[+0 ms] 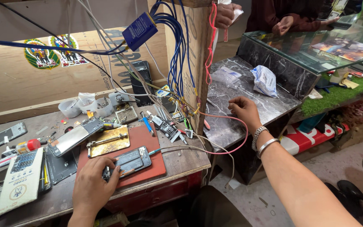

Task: The person works on a disassembled smartphone at a repair bench, prying and pressing on the open phone body with both hands, then uses a screwdriver on its internal components while a multimeter with test leads sits connected nearby. The person continues manipulating the phone's internals and handling small parts throughout the episode.

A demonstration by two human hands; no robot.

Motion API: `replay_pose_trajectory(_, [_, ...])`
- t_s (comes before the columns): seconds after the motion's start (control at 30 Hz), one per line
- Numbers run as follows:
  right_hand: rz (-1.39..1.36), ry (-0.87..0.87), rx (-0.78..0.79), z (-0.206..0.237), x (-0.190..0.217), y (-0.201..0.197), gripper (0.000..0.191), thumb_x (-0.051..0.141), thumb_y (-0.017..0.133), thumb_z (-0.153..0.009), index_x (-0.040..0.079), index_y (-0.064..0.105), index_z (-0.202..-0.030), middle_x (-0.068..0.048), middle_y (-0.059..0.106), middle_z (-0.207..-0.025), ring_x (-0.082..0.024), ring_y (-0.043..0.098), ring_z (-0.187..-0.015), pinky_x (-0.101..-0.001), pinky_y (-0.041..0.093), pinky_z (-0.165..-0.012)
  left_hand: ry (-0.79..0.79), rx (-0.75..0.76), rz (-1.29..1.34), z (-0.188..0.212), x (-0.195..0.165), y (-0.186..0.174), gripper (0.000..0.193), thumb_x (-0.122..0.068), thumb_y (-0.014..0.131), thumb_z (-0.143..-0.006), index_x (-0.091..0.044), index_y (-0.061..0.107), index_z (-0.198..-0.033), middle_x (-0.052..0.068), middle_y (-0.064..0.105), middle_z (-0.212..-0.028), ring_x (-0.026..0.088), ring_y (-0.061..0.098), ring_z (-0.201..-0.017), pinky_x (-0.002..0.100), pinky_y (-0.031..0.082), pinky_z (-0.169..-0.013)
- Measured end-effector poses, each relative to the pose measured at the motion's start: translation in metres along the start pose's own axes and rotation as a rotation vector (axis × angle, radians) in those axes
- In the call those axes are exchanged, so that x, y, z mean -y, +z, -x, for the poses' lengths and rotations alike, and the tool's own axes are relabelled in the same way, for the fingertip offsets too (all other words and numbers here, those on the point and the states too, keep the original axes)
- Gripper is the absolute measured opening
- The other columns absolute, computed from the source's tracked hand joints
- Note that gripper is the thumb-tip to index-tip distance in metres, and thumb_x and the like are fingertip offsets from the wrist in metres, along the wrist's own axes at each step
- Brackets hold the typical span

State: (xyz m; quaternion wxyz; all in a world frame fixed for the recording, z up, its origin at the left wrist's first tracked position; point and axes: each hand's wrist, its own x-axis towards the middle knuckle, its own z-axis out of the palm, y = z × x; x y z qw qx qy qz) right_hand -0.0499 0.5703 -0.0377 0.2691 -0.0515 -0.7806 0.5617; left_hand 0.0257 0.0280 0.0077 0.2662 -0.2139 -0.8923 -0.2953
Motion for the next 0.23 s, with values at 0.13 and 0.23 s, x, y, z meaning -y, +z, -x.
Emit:
replay_pose_trajectory(0.13, [0.015,0.009,-0.007,0.0001,-0.0006,0.0004,0.016,0.008,0.068,-0.094,0.000,0.071,-0.108,-0.006,0.075,-0.092,-0.011,0.069,-0.080,-0.0260,0.058,-0.074,0.013,-0.012,0.005,0.0018,0.0010,-0.0014,0.017,-0.018,0.077,-0.078,-0.008,0.064,-0.082,0.005,0.075,-0.095,0.030,0.069,-0.094,0.043,0.052,-0.083])
replay_pose_trajectory(0.23, [0.013,0.001,-0.010,-0.0007,-0.0027,0.0001,0.017,0.008,0.067,-0.095,0.000,0.071,-0.109,-0.006,0.075,-0.093,-0.011,0.070,-0.080,-0.0264,0.058,-0.074,-0.012,-0.004,0.009,0.0023,0.0011,-0.0017,0.017,-0.019,0.077,-0.079,-0.008,0.065,-0.082,0.005,0.075,-0.096,0.030,0.069,-0.094,0.043,0.052,-0.083])
